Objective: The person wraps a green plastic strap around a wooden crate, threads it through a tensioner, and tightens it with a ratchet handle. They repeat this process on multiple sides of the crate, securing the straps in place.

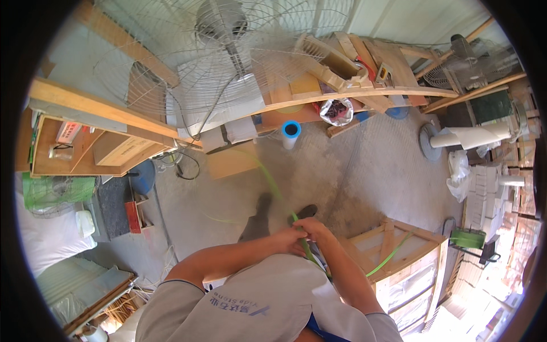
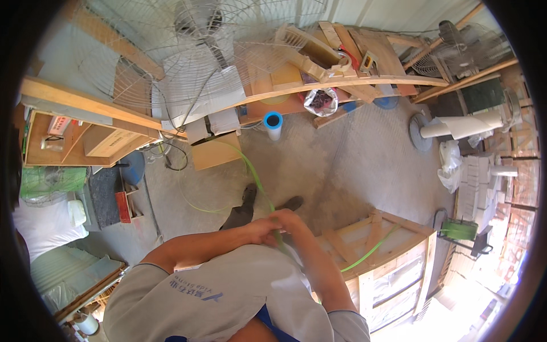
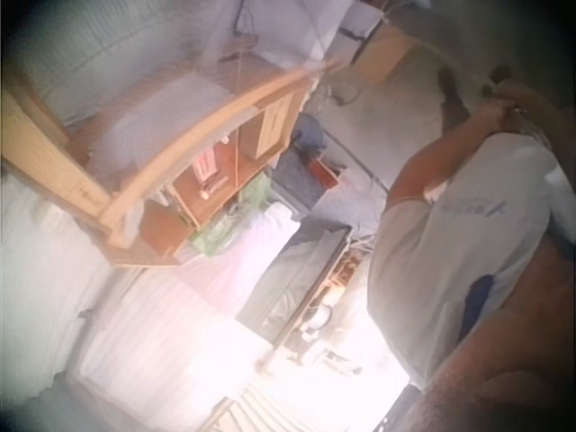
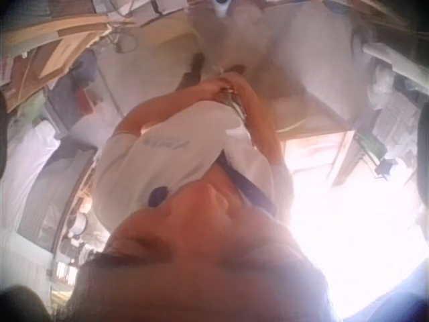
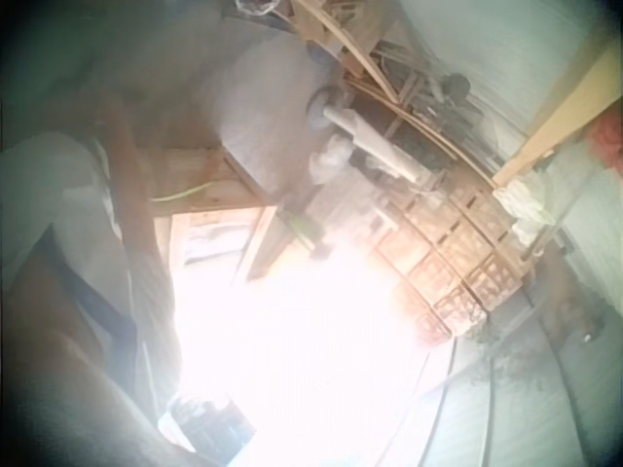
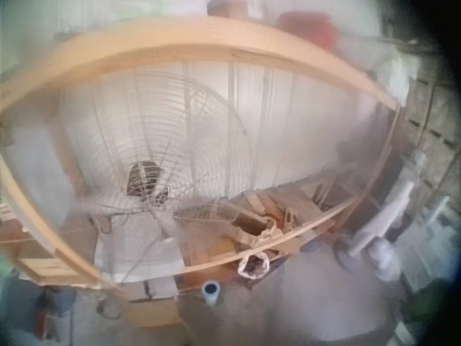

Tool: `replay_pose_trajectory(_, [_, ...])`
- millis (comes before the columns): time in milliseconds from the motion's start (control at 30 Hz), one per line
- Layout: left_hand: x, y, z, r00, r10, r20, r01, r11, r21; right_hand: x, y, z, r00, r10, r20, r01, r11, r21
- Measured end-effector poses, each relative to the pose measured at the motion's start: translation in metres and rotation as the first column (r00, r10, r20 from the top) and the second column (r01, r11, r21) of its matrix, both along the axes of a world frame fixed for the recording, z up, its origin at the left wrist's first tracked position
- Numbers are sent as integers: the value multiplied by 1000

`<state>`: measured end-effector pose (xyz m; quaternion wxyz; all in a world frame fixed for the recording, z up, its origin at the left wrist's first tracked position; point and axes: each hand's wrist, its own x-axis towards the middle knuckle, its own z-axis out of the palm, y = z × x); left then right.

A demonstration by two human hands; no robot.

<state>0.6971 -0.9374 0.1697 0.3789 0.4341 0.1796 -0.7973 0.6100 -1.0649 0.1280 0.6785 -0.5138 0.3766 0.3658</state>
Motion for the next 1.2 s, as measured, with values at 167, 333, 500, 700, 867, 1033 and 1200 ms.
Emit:
replay_pose_trajectory(167, [-36,-41,-1,976,-180,-121,168,980,-104,-103,-35,-59,490,-768,-412,790,591,-162])
replay_pose_trajectory(333, [-72,-95,38,898,-439,-8,417,860,-294,-222,-121,-55,248,-947,-205,827,317,-465])
replay_pose_trajectory(500, [-105,-151,108,752,-632,189,626,594,-505,-348,-239,24,-164,-953,255,896,-252,-366])
replay_pose_trajectory(700, [-89,-180,123,455,-113,883,883,-71,-464,-495,-300,214,-591,-624,511,804,-510,306])
replay_pose_trajectory(867, [-51,-191,74,336,-388,858,932,7,-362,-544,-267,303,-666,-379,642,746,-345,570])
replay_pose_trajectory(1033, [-40,-206,39,115,-501,857,979,-90,-184,-536,-230,321,-721,-177,670,692,-224,686])
replay_pose_trajectory(1200, [-58,-230,60,-63,-425,903,899,-416,-133,-486,-189,287,-609,-103,787,785,-223,578])
